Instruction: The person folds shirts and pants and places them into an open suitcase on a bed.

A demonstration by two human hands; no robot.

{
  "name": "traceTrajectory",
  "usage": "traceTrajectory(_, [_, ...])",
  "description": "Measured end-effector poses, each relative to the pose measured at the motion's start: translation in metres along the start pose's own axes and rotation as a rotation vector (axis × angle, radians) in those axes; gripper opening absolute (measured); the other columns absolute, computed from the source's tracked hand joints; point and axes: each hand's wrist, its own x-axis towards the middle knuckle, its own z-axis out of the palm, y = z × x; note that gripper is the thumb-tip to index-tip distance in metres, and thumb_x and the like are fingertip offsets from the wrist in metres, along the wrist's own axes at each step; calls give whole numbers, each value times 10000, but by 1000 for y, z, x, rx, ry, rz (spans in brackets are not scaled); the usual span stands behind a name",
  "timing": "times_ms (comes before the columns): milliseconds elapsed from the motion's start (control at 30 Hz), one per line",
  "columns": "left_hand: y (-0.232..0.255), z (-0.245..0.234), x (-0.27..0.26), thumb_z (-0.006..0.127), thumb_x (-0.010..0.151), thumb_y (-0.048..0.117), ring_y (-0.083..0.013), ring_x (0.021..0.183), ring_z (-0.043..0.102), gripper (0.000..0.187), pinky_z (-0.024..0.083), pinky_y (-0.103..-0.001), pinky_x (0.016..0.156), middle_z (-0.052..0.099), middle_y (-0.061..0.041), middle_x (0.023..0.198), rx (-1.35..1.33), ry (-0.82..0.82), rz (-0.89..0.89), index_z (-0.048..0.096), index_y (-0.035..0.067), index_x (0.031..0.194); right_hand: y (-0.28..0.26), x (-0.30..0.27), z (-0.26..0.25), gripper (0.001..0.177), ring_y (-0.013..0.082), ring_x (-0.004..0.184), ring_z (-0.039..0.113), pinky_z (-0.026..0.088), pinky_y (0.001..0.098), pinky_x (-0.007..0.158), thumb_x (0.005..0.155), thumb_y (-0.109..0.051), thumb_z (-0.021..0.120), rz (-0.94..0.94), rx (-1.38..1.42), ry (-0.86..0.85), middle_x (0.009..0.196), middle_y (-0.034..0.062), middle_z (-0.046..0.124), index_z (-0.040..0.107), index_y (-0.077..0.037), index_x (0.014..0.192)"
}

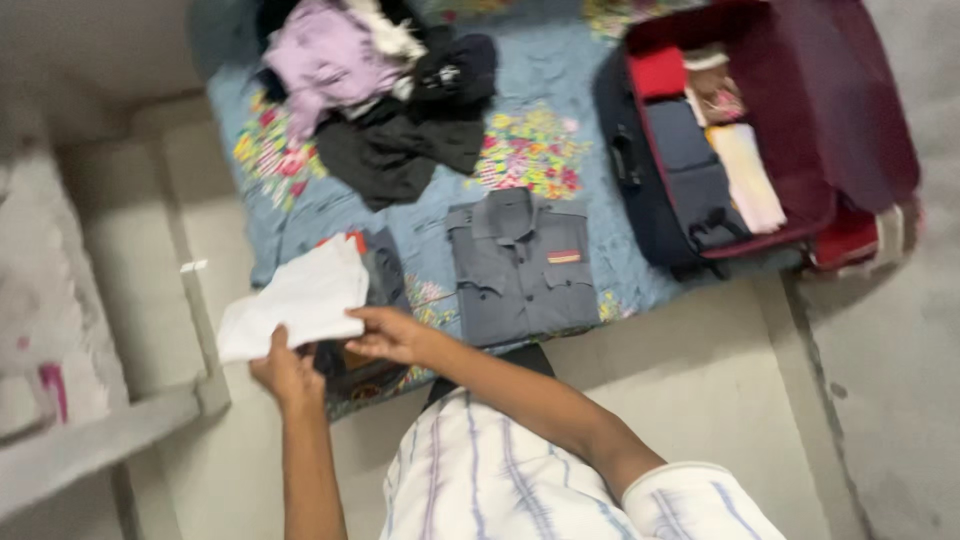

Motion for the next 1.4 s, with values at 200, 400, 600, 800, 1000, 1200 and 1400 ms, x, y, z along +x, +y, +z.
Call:
traceTrajectory(200, [31, 47, 5, 614, 935, 1, -267, 1007, 756, 369, 658, -417, 767, 698, -117, 1218, 72, -111, 97, 588, 19, 1303, -26, 12, 30, 424, 199, 1072, 680, 593, 398, 941, 918, -228, 789, -47, -35, -10, 1191, 78, 678, 608, -53, 1258])
traceTrajectory(400, [84, 109, -9, 643, 936, 12, -266, 976, 758, 357, 675, -406, 758, 708, -132, 1166, 158, -306, 183, 587, -25, 1287, -63, -5, 55, 673, 249, 1094, 662, 558, 434, 967, 985, -561, 692, -152, 146, -147, 1195, 120, 665, 535, -11, 1339])
traceTrajectory(600, [136, 155, -60, 685, 934, 43, -218, 955, 718, 410, 582, -317, 659, 702, -109, 1168, 317, -499, 110, 595, 8, 1333, -66, 0, 17, 1033, 321, 1291, 529, 434, 489, 1100, 921, -834, 330, -236, 451, -78, 1398, 193, 542, 399, 39, 1468])
traceTrajectory(800, [164, 192, -122, 684, 878, 68, -166, 906, 743, 428, 634, -284, 642, 716, -80, 1110, 434, -724, -29, 563, -16, 1280, -42, 8, -33, 914, 324, 1359, 551, 432, 476, 1161, 1008, -685, 244, -213, 448, 46, 1474, 203, 556, 361, 45, 1544])
traceTrajectory(1000, [177, 221, -168, 744, 958, 79, -183, 750, 659, 415, 473, -287, 494, 719, -143, 1048, 562, -981, -111, 612, -73, 1321, -58, -15, -42, 852, 308, 1342, 552, 433, 480, 1177, 1026, -666, 351, -356, 230, -124, 1478, 174, 558, 386, 5, 1550])
traceTrajectory(1200, [202, 270, -240, 706, 842, 83, -137, 906, 731, 432, 580, -296, 763, 749, -65, 1078, 713, -1033, -255, 635, 0, 1259, -99, -97, -42, 929, 320, 1293, 587, 449, 472, 1140, 952, -733, 407, -389, 257, -248, 1423, 195, 593, 451, 28, 1483])
traceTrajectory(1400, [199, 306, -278, 733, 810, 103, -188, 923, 720, 452, 572, -372, 810, 768, -100, 1057, 960, -1049, -316, 670, -27, 1239, -141, -226, -82, 1009, 332, 1243, 622, 464, 464, 1103, 877, -800, 463, -475, 350, -263, 1369, 217, 629, 516, 51, 1417])
